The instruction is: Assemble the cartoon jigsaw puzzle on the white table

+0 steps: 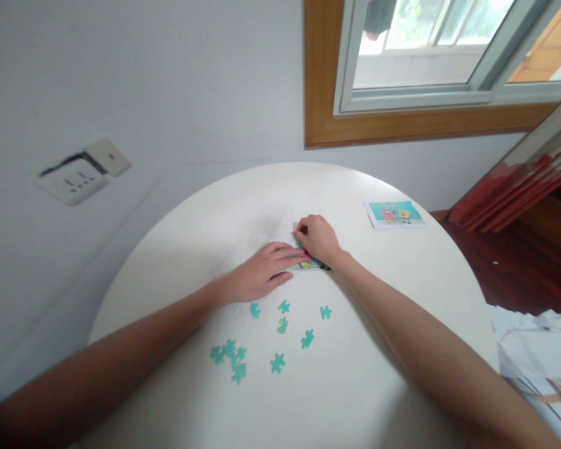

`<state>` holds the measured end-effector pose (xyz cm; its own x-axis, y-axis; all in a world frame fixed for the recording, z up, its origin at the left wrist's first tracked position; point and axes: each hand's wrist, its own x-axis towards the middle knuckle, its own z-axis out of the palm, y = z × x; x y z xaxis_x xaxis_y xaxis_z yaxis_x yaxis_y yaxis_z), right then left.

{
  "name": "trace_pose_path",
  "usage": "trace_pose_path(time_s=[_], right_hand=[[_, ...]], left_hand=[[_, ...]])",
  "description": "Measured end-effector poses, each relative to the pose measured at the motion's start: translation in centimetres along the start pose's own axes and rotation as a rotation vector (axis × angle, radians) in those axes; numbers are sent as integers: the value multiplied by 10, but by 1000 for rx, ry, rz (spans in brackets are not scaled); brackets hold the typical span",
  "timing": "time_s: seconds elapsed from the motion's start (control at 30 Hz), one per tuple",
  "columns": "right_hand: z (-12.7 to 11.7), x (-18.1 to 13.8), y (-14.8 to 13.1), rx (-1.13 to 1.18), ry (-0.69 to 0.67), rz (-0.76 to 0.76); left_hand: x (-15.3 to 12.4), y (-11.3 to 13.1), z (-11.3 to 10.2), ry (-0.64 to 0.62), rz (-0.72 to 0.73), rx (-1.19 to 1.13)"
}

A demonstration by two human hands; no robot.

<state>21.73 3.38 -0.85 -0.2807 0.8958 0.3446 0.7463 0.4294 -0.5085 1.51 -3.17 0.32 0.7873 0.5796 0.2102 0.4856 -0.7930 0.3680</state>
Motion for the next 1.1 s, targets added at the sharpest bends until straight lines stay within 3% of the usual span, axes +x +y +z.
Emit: trace_pose_path(time_s=[0.27, 0.43, 0.6, 0.73, 0.97, 1.1], right_hand=[[3, 2, 3, -51, 25, -12], [-6, 1, 13, 44, 173, -44], [-9, -7, 14, 84, 53, -199], [-7, -8, 10, 70, 15, -213], [-16, -4, 12, 125, 288, -99], [-39, -4, -6, 169, 322, -106]], left_hand=[[-1, -3, 2, 3, 3, 18], [-1, 0, 0, 6, 14, -4], [0, 0, -1, 6, 7, 10], [0, 0, 0, 3, 1, 18], [0, 2, -2, 21, 22, -20], [2, -4, 2, 105, 7, -63]])
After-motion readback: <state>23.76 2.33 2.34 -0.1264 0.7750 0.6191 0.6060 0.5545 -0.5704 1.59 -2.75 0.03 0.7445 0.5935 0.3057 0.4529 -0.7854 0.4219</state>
